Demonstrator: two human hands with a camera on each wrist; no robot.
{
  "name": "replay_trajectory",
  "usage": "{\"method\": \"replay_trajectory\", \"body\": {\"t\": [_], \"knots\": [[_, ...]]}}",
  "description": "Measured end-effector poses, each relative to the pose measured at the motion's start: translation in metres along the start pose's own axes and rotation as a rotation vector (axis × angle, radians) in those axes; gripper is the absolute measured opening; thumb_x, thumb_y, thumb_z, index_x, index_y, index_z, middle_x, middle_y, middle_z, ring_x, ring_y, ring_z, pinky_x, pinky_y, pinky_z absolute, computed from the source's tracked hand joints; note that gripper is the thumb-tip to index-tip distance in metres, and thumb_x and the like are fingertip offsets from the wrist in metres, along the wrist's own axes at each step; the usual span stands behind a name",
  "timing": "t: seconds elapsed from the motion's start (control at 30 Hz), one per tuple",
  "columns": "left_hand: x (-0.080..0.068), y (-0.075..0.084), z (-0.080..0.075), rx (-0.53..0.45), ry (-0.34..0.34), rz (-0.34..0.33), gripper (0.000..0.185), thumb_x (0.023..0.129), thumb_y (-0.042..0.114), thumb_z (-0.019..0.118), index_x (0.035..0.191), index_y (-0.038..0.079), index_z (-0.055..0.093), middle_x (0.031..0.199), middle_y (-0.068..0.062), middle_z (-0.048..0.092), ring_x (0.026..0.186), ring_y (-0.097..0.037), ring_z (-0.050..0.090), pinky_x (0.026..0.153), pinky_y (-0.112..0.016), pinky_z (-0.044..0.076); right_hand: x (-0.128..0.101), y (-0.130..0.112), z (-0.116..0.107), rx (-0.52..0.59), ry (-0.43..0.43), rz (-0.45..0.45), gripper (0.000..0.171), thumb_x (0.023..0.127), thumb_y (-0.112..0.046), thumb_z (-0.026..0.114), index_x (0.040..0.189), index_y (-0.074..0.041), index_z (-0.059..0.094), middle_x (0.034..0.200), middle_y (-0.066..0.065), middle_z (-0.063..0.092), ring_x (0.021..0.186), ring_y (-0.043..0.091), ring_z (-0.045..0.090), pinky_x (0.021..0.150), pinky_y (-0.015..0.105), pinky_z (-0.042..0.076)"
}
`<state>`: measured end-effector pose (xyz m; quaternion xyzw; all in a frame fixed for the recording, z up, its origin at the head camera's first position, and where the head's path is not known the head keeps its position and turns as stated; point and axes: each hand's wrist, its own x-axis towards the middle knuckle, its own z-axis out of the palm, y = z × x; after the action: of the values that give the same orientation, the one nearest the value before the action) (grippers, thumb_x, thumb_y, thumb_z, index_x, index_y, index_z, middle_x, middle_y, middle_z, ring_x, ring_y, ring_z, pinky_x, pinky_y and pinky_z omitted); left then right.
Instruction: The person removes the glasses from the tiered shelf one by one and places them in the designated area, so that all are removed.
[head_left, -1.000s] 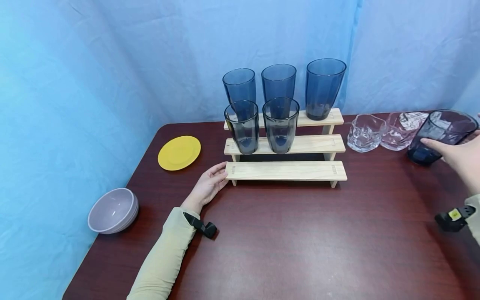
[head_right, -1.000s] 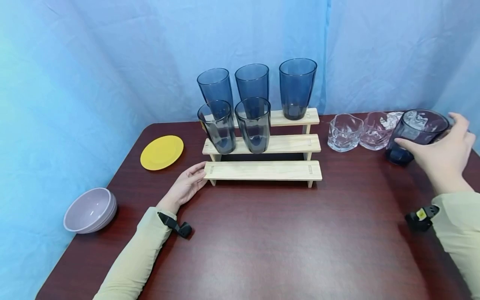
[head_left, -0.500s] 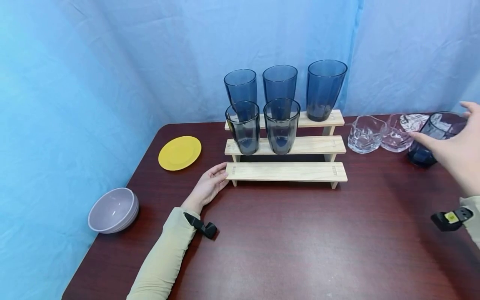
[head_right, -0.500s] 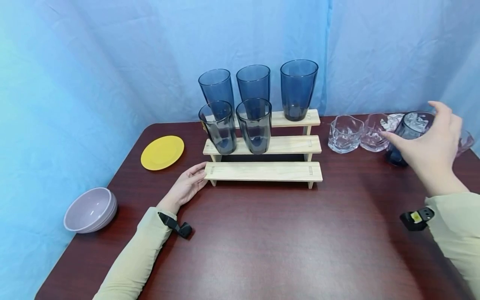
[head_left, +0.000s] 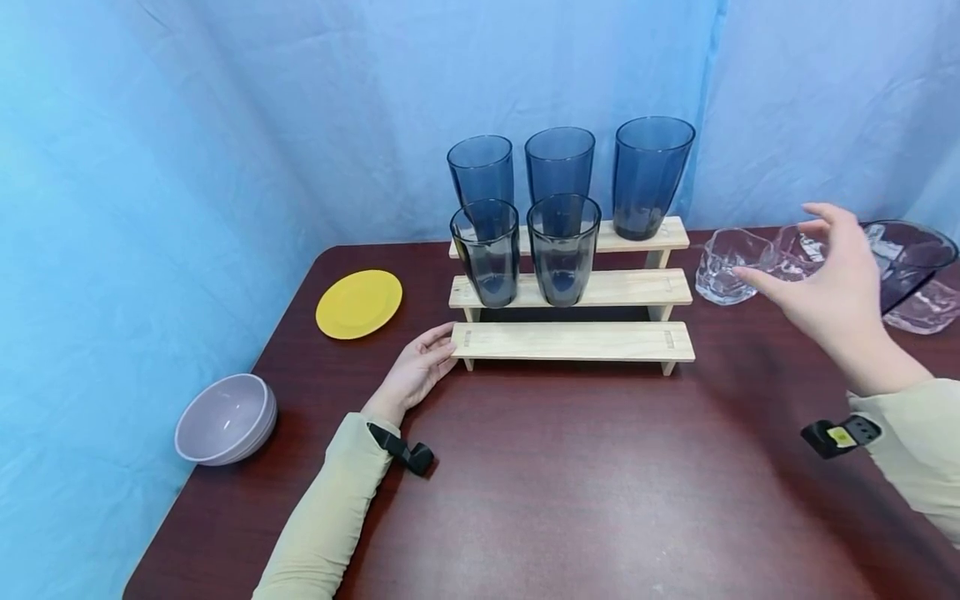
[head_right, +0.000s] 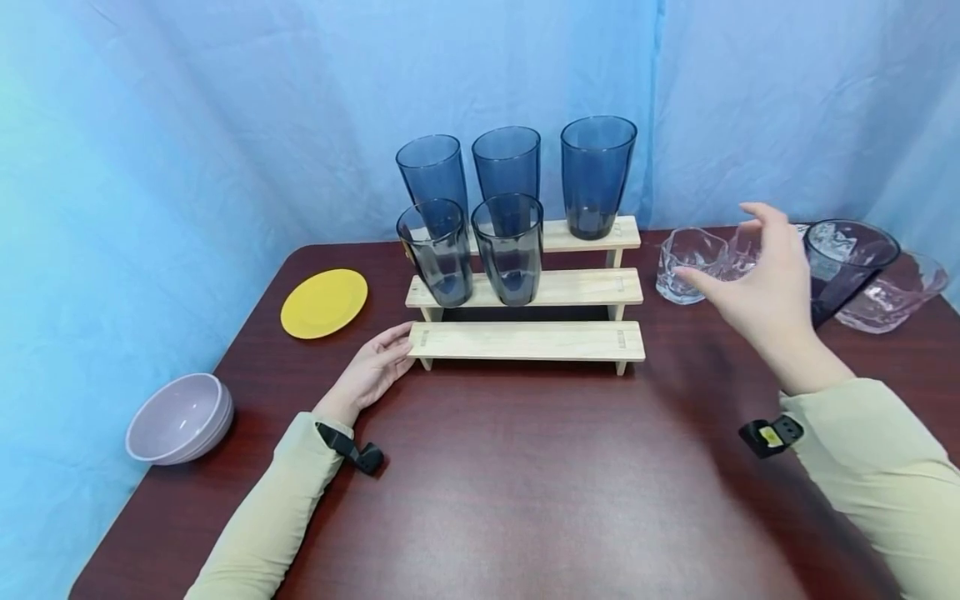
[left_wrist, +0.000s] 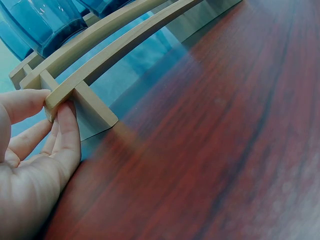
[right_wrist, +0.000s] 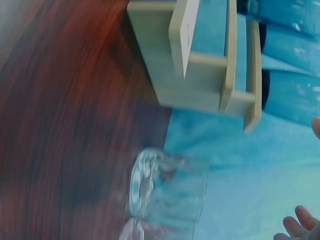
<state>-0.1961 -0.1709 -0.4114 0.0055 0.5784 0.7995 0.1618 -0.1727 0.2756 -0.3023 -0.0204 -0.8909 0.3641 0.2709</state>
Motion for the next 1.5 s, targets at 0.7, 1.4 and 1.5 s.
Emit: {"method": "replay_trajectory", "body": {"t": [0.7,1.4,1.5], "knots": [[0.000,0.000,0.000,-0.004,-0.004,0.010,0.052,0.098,-0.006,0.039,0.147,-0.003,0.023,0.100,0.002,0.056,0.086,-0.003,0.060,0.076,-0.015,0.049,-0.001,-0.064,0.056,0.257,-0.263,-0.086,0.093,0.071,-0.019,0.084,0.145,-0.010,0.029,0.128,0.022,0.045,0.126,0.037,0.042,0.110,0.047,0.030],[-0.001,0.001,0.002,0.005,0.015,-0.013,0.052,0.098,-0.005,0.039,0.148,-0.002,0.024,0.101,0.000,0.054,0.087,-0.004,0.060,0.077,-0.016,0.048,0.010,-0.099,0.080,0.291,-0.426,-0.079,0.098,0.071,-0.025,0.084,0.147,-0.015,0.023,0.130,0.019,0.045,0.128,0.033,0.041,0.108,0.050,0.032],[0.000,0.001,0.002,0.009,0.015,-0.012,0.052,0.098,-0.005,0.039,0.148,-0.001,0.024,0.102,0.001,0.054,0.088,-0.004,0.060,0.078,-0.016,0.048,0.011,-0.102,0.084,0.302,-0.458,-0.068,0.097,0.072,-0.025,0.083,0.147,-0.016,0.022,0.131,0.018,0.044,0.129,0.034,0.041,0.108,0.051,0.031]]}}
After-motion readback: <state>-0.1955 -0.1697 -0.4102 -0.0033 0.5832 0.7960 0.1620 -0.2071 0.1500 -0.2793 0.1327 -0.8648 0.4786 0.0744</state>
